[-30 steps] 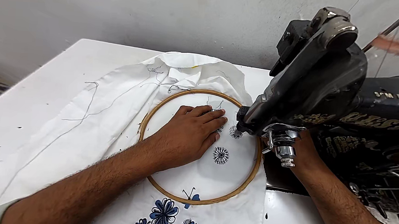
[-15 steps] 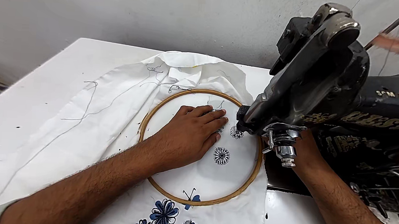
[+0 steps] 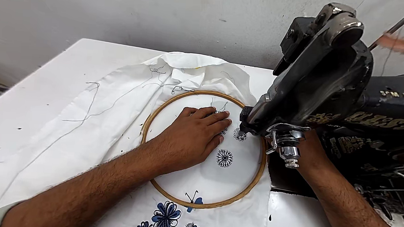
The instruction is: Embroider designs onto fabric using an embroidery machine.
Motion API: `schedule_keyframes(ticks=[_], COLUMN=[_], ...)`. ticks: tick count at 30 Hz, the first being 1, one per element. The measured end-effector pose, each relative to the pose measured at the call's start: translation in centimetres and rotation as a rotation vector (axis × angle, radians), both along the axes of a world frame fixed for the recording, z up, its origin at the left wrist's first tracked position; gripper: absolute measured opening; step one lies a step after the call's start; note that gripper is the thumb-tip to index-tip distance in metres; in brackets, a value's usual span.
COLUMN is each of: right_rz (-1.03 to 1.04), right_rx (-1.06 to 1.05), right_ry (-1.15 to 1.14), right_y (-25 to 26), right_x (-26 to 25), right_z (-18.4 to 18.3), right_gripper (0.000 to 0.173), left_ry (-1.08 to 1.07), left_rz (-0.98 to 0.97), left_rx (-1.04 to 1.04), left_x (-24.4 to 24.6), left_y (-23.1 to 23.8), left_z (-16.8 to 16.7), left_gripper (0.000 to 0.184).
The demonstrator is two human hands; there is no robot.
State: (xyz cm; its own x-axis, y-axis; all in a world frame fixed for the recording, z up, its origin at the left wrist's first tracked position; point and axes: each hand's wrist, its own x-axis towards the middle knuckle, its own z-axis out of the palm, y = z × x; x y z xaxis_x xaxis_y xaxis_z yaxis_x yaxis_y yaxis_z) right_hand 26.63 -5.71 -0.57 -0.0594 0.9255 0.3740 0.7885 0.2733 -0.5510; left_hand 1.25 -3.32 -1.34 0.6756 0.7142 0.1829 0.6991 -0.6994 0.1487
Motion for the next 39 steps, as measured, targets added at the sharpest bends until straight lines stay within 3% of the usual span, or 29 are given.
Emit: schedule_keyframes(ticks=[9,15,23,30,39], right_rz=[0.017,0.006,0.017,-0.035,0.019], right_rx=[0.048,0.006,0.019,-0.008,0.059], right_ry=[0.1,-0.064,0.004,-0.138,-0.037], right_y=[0.2,0.0,-0.1,-0.2,0.4], right_x=[-0.3,-0.2,-0.2,-0.8,-0.2], right_z=[-0.6,0.5,0.2,1.4,0.2], right_gripper=[0.026,0.02,0.022,0.018,0.025], left_ry=[0.005,-0.006,0.004,0.0,0.034], left_rz=[0.0,0.004,0.007,-0.008,-0.009], left_rx=[-0.004,-0.013,-0.02,-0.014,-0.018], left_x=[-0.3,0.1,0.0,0.1,-0.1], left_y=[0.2,0.1,0.0,-0.2,-0.4], left_z=[0.2,0.0,0.2,0.1,0.4], left_gripper=[0.049,0.049,0.049,0.049,0.049])
